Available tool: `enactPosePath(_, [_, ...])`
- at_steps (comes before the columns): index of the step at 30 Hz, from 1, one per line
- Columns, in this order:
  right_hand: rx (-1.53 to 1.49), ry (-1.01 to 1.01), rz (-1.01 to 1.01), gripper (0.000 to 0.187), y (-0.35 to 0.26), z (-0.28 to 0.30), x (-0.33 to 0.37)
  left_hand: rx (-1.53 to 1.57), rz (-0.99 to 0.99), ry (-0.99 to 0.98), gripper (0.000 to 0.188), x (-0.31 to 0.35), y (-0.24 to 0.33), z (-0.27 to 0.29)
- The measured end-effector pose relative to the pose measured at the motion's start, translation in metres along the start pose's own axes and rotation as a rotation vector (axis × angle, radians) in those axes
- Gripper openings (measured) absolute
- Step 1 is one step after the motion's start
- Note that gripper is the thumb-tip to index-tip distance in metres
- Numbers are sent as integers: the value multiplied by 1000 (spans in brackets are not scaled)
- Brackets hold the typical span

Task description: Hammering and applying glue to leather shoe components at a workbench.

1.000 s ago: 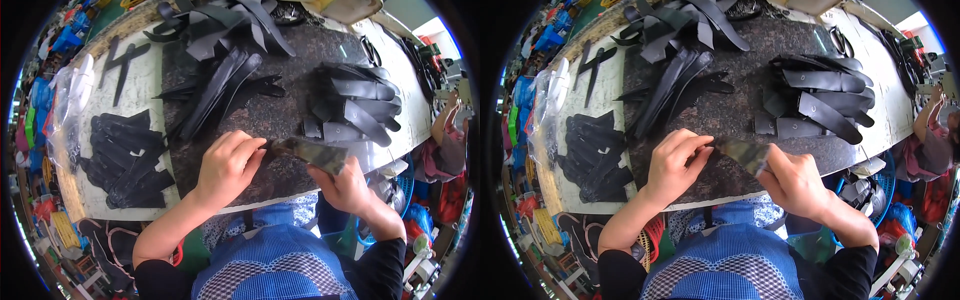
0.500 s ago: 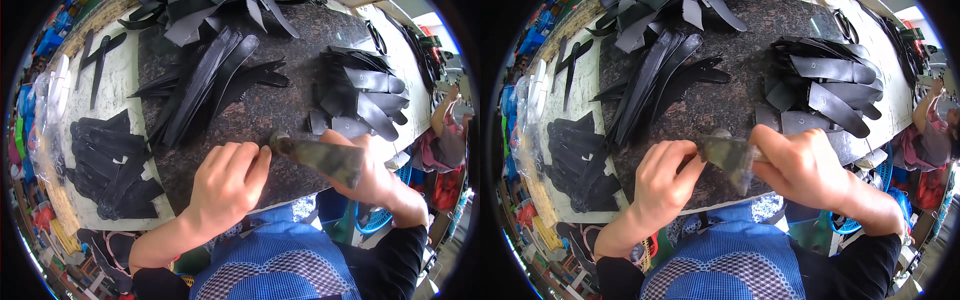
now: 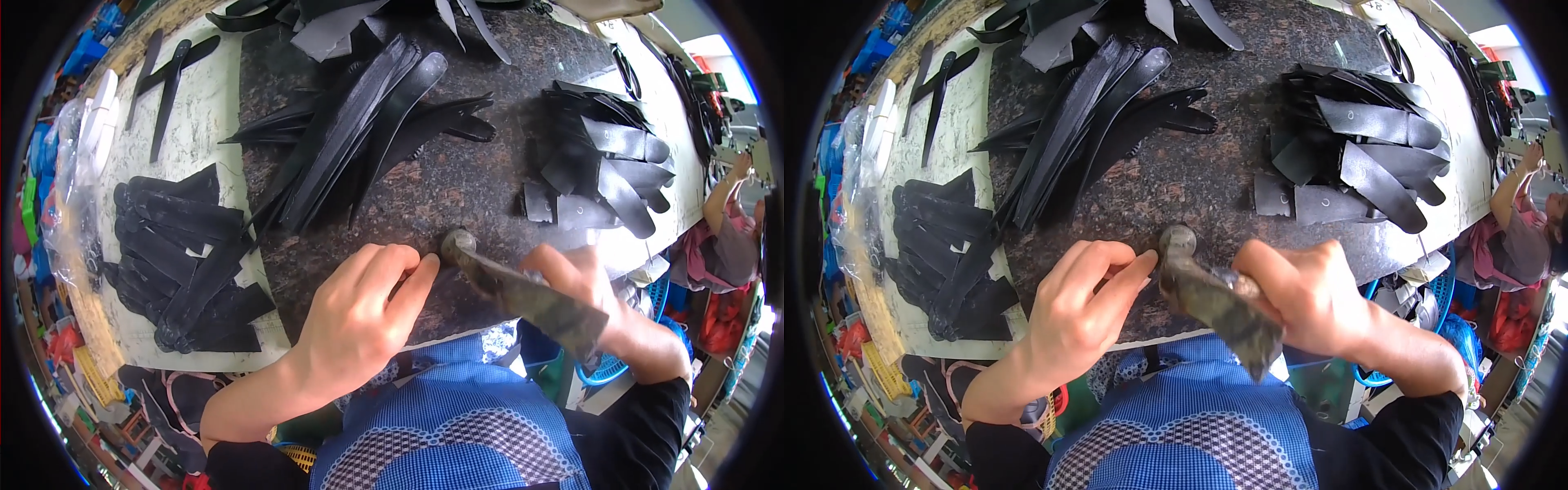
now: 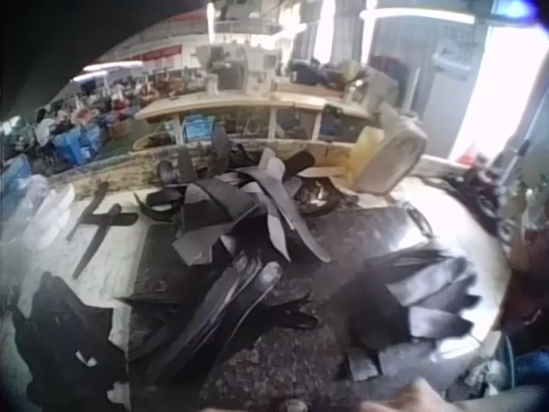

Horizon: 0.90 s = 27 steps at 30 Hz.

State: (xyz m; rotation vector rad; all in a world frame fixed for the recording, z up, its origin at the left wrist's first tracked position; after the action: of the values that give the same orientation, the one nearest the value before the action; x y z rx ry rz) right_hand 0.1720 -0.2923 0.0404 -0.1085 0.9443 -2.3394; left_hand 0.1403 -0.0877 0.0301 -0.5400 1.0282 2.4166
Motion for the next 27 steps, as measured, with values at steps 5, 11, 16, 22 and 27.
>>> enactPosePath(5, [100, 6, 20, 24, -8, -8, 0, -13, -21, 14, 27, 7, -5, 7])
enactPosePath(11, [-54, 98, -123, 17, -2, -12, -1, 93, 145, -48, 22, 9, -10, 13])
enactPosePath(16, [-58, 104, 49, 14, -11, -10, -3, 172, 127, -14, 19, 9, -19, 15])
enactPosePath(22, [40, -30, -116, 21, -7, -10, 4, 69, 92, 118, 18, 0, -17, 7])
enactPosePath(27, [-66, 238, -292, 18, -8, -1, -15, 228, 220, -139, 32, 2, -26, 15])
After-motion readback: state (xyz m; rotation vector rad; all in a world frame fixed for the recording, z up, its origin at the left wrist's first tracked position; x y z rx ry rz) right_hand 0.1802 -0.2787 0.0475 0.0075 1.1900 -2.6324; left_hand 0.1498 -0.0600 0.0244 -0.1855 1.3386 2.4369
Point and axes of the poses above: each hand's wrist, its own x-axis away from the middle knuckle, its own z-axis out of the back of the hand, y = z × x, the point moved 6 cm from there along -x, towards the middle knuckle, and after that the axes turned 14 degrees about y, right-handed, at the moved point
